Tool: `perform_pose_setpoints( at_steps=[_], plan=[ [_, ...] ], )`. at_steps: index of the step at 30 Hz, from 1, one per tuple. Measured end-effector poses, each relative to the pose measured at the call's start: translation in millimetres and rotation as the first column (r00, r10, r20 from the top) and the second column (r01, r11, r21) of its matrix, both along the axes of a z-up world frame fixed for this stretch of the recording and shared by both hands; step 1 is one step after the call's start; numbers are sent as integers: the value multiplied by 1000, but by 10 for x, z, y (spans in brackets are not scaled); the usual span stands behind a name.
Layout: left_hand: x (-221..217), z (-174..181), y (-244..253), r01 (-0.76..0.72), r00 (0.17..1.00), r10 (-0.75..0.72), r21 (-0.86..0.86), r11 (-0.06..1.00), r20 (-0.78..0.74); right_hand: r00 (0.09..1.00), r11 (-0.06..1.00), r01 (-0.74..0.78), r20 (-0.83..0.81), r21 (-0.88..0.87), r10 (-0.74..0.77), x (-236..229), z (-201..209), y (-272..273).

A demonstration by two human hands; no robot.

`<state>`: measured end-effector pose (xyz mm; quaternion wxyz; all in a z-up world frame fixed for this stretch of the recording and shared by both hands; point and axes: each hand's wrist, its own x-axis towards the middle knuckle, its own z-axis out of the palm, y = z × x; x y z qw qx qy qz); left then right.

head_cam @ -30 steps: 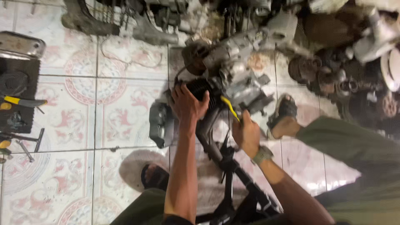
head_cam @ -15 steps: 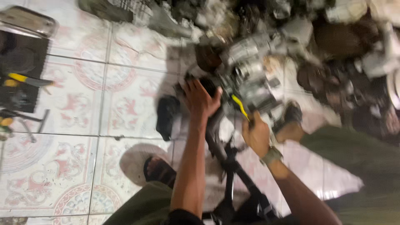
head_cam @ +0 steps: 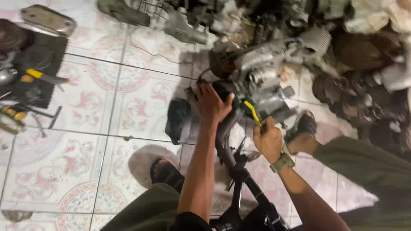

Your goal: The person cleans a motorcycle engine block using a yellow toothbrush and a small brush. They scrub various surfaces of the engine, including the cylinder head and crankcase, while the engine rests on a stand on the floor.

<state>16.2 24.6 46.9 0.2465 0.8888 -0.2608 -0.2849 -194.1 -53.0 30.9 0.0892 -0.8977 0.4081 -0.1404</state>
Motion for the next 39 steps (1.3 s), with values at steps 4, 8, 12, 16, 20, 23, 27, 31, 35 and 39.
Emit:
perform_pose_setpoints(
  at_steps=[4, 8, 12, 16, 20, 23, 27, 31, 35, 39],
  plan=[
    [-211, -290, 12, 7, 996, -3, -51, 999, 84, 981, 980, 175, -70, -99, -182, -100, -211, 150],
    [94, -118, -46, -29, 997, 32, -40, 999, 76, 996, 995, 88, -13, 52, -87, 259, -109, -59],
    [-12, -30, 33, 13, 998, -12, -21, 1000, 54, 996, 993, 85, -21, 84, -84, 221, 231, 260],
    [37, -24, 78, -23, 999, 25, -49, 999, 27, 998, 998, 24, -52, 66, -20, 122, -65, -6],
    [-35, 40, 16, -2, 991, 6, -33, 999, 135, 995, 990, 88, -52, 108, -83, -4, 75, 49],
    [44, -42, 45, -7, 997, 10, -37, 999, 77, 983, 977, 170, -98, 130, -158, 189, -170, -85],
    [-23, 62, 77, -7, 997, 12, -58, 998, 78, 994, 983, 109, 9, 149, -112, 210, 278, 223],
    [-56, -66, 37, -16, 997, 27, -135, 991, 77, 999, 992, 37, 2, 118, -37, 107, -40, 16],
    [-71, -16, 48, -30, 988, 40, -69, 997, 150, 995, 985, 100, 3, 138, -102, -5, -67, 60],
    [-34, -4, 66, 22, 998, -18, -55, 998, 67, 961, 942, 277, -44, 190, -274, 365, -197, 9]
  ],
)
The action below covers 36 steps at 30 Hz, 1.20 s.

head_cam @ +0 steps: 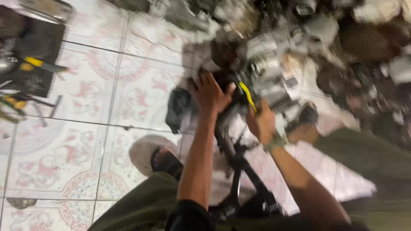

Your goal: The person cleans a motorcycle engine block using a yellow toothbrush and a small brush. They scrub various surfaces of the engine, including the cylinder head and crankcase, while the engine rests on a stand on the floor.

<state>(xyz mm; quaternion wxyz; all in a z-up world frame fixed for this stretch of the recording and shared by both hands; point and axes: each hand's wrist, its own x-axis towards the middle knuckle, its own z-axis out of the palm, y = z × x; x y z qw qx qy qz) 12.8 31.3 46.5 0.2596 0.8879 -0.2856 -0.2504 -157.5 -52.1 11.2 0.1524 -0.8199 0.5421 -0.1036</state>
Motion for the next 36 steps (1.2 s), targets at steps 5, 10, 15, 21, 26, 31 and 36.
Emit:
perform_pose_setpoints(
  at_steps=[5, 10, 15, 21, 26, 31, 36],
  plan=[
    [76, -49, -79, -59, 997, 57, 34, 998, 53, 995, 995, -98, -27, -17, 98, -70, 132, -42],
    [-22, -35, -34, -56, 992, 56, 3, 998, 115, 986, 986, -148, 71, -76, 153, -82, 271, 44],
    [5, 38, 4, -25, 999, 25, 4, 1000, 41, 987, 990, -133, -95, -39, 128, -71, 203, -52],
    [-23, -129, -38, -48, 997, 49, -23, 999, 54, 828, 935, -355, -467, -10, 309, -408, 510, -428],
    [-22, -256, -92, -49, 998, 50, -23, 999, 26, 667, 798, -603, -543, 10, 510, -189, 1406, -518],
    [23, -189, -73, -33, 999, 33, 0, 999, 14, 695, 821, -570, -544, -18, 470, -267, 1268, -691],
    [20, -160, -49, -34, 999, 33, 15, 999, 34, 762, 823, -566, -406, -40, 504, -377, 1156, -775]
  ],
)
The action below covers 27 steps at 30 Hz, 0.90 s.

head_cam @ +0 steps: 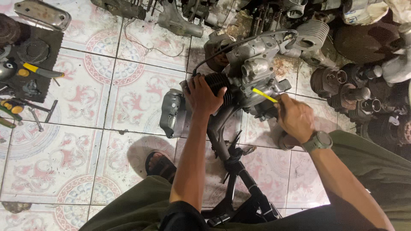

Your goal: The person cleans a motorcycle engine block using a yellow toothbrush and a small brush. They scrub various surfaces of the engine, including the cylinder head and crankcase, while the engine rests on a stand on the floor.

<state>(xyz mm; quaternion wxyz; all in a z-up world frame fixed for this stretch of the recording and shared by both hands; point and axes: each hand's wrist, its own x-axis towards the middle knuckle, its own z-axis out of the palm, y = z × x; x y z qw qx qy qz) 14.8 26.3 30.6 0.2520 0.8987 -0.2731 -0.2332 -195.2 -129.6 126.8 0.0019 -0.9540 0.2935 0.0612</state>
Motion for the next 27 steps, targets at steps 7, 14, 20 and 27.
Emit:
perform_pose_setpoints(
  at_steps=[7, 14, 20, 27],
  plan=[
    [-4, -7, -20, -22, 1000, 22, -28, 999, 20, 994, 993, -91, 56, -81, 96, 217, 16, -255],
    [25, -29, -10, 1, 1000, -1, 0, 1000, -6, 974, 973, -228, -25, -39, 227, 437, 250, -400],
    [-10, 2, -9, 3, 1000, -3, -5, 1000, 7, 955, 946, -296, -15, -130, 297, 381, 124, -505],
    [5, -147, -41, 6, 1000, -7, 19, 1000, 5, 947, 933, -314, 15, -174, 321, 411, 184, -456]
  ],
)
